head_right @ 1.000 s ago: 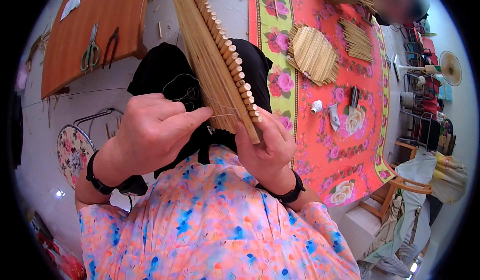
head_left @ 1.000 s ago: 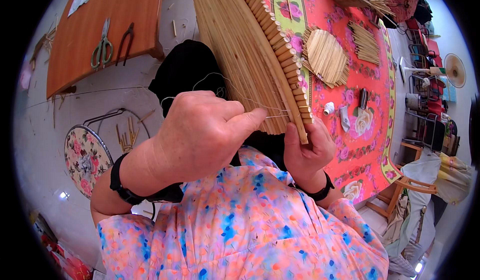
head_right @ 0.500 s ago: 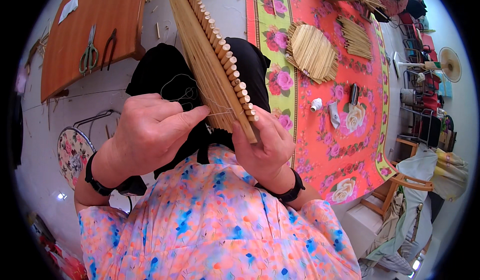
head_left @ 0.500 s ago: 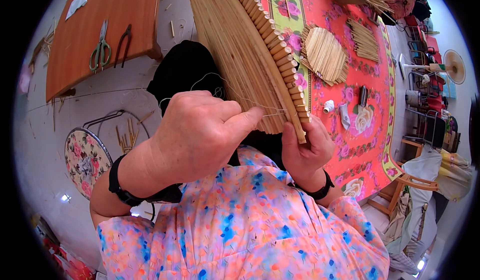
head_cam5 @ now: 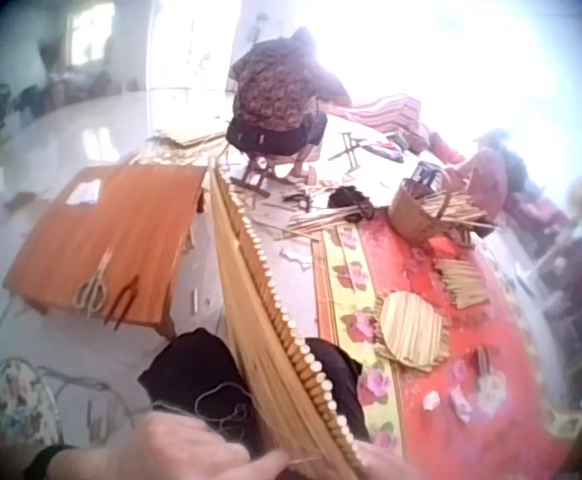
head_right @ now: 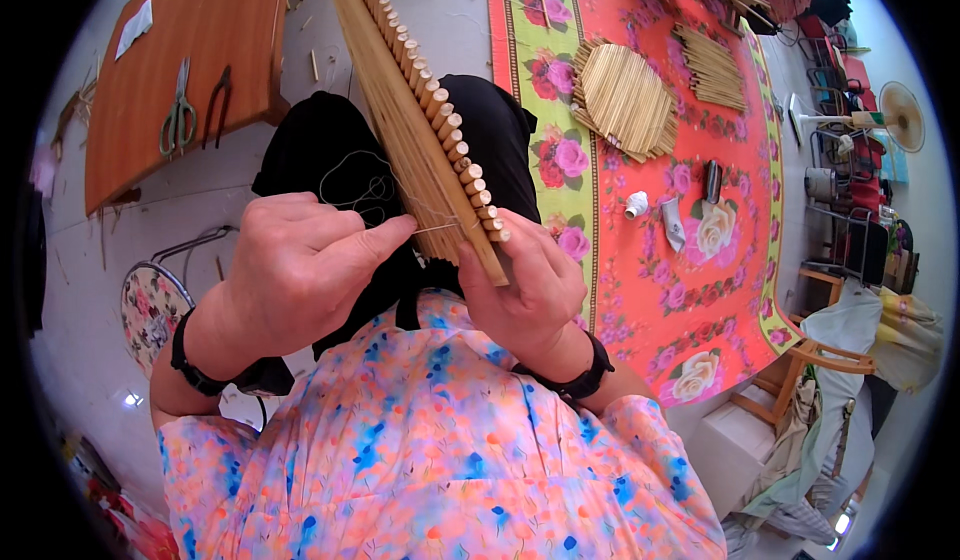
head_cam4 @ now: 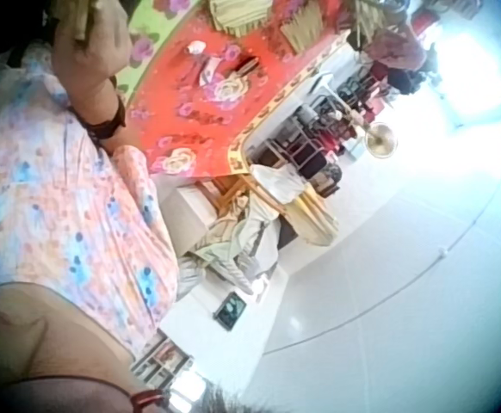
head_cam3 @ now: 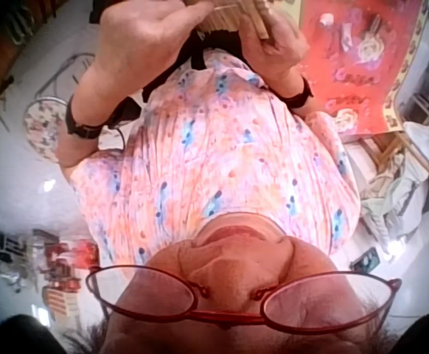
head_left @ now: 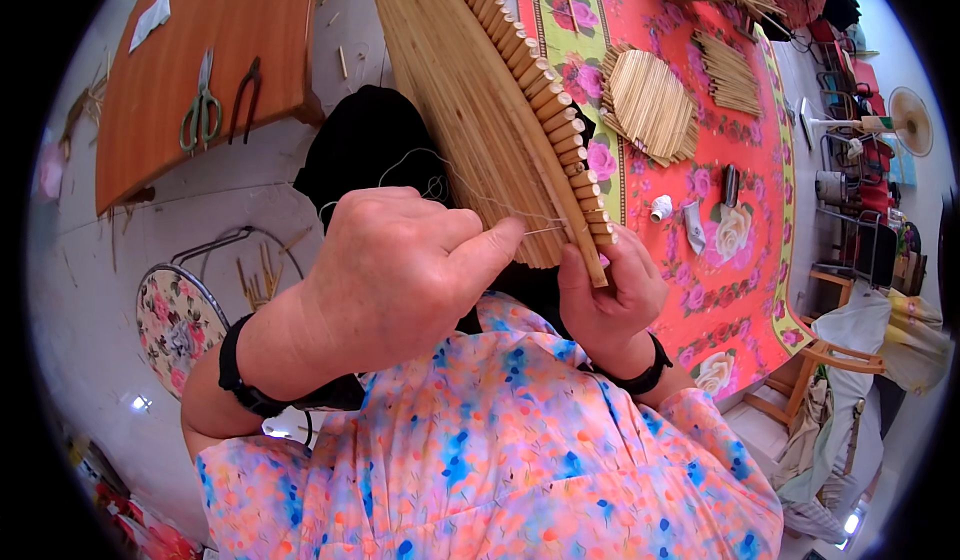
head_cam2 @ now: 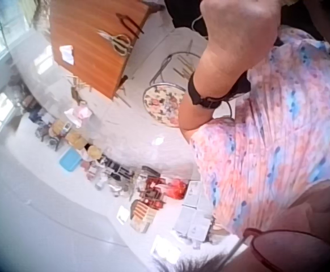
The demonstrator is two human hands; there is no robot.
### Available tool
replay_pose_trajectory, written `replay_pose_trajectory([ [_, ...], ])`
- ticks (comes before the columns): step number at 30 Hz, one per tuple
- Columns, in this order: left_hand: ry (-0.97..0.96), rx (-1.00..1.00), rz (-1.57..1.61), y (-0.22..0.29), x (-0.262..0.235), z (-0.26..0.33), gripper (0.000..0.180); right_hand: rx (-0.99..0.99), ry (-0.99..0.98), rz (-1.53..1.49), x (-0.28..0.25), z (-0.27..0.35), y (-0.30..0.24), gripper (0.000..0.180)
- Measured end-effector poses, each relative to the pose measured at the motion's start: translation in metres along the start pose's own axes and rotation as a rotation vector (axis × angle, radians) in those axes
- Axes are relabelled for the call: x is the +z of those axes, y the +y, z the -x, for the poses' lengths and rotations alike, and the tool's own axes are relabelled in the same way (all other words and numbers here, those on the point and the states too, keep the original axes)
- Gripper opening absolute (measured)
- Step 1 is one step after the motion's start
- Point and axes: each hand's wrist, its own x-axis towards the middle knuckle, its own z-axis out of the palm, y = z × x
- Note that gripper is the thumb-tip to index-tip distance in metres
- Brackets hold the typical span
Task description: The person sits on the floor and weaves thin bamboo strips together using a needle and thread. They repeatedly pass the needle through the strips to bind them, occasionally using pliers to pull the thread tight and scissors to cut the thread.
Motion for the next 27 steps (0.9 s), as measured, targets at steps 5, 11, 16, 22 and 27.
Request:
replay_pose_trajectory([
  [5, -0.005, -0.011, -0.017, 0.001, 0.000, -0.002, 0.030, -0.051, 0.001, 0.005, 0.000, -0.004, 0.000, 0.032],
  [11, -0.061, -0.025, -0.035, 0.004, -0.006, -0.004, 0.029, -0.077, 0.028, -0.011, 0.005, -0.005, 0.002, 0.036],
  [16, -0.056, -0.060, -0.007, 0.005, -0.008, -0.001, 0.024, -0.119, 0.012, -0.150, 0.009, -0.006, 0.009, 0.041],
  [22, -0.085, -0.137, 0.038, 0.013, -0.012, 0.000, 0.022, -0.107, 0.025, -0.301, 0.013, -0.004, 0.015, 0.040],
  [27, -0.112, -0.166, 0.050, 0.015, -0.015, 0.000, 0.021, -0.117, 0.063, -0.290, 0.017, -0.002, 0.013, 0.039],
])
